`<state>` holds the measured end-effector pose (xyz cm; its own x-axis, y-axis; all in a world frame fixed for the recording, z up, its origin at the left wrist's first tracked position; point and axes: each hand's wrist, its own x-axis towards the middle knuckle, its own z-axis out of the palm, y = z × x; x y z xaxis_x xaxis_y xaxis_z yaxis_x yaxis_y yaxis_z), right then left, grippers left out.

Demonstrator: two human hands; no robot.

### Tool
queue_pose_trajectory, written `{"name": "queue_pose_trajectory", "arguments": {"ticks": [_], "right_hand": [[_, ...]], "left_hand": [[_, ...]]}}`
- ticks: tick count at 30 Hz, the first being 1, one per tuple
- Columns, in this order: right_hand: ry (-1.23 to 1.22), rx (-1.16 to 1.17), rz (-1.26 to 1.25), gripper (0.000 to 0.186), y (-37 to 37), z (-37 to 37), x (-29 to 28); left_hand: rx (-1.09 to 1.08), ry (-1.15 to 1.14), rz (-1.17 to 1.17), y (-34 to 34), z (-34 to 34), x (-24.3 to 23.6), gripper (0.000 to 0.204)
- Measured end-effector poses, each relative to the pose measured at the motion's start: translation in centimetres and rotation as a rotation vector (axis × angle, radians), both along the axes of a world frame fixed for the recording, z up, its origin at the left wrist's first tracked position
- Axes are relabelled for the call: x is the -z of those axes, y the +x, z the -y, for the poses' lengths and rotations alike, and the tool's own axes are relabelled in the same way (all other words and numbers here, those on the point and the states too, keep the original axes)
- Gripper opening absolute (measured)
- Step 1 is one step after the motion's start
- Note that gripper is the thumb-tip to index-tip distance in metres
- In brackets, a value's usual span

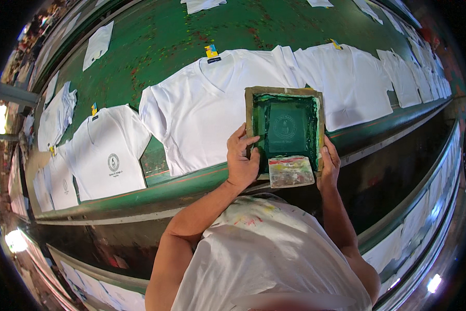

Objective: The person uses a squeegee to press green ink through a screen-printing frame onto a series of white t-shirts laid out on a green table. The person repeatedly moves the frame to the next shirt and repeats the squeegee stroke to apply the design.

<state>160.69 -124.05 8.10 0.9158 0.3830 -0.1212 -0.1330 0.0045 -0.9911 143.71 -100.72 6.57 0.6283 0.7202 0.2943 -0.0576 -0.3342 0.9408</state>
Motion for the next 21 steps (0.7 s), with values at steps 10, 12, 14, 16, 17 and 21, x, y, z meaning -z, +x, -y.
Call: {"name": "queue_pose_trajectory", "arguments": {"ticks": [10, 12, 14, 16, 17, 21], "right_hand": [[-0.040, -0.255, 0.213, 0.048, 4.0, -4.8, 2.7], [-0.070, -0.310, 0.216, 0.050, 4.7, -5.8, 2.6], [-0.093, -0.347, 0.235, 0.051, 5.2, -6.6, 2.7], [-0.094, -0.390, 0.208, 0.058, 5.7, -7.1, 2.9], [-0.087, -0.402, 0.169, 0.061, 5.9, -7.2, 3.1], [-0.146, -0.442, 0.203, 0.069, 6.4, -7.4, 4.1]], "left_hand": [[-0.139, -0.084, 0.109, -0.2, -2.0, 2.6, 0.038], [-0.168, -0.068, 0.082, -0.3, -2.7, 2.8, 0.034], [-0.187, -0.072, 0.076, -0.3, -3.0, 2.9, 0.032], [-0.194, -0.080, 0.088, -0.2, -3.2, 3.1, 0.029], [-0.207, -0.081, 0.065, -0.2, -3.3, 3.1, 0.028], [-0.216, -0.128, 0.063, 0.0, -3.7, 3.1, 0.026]]}}
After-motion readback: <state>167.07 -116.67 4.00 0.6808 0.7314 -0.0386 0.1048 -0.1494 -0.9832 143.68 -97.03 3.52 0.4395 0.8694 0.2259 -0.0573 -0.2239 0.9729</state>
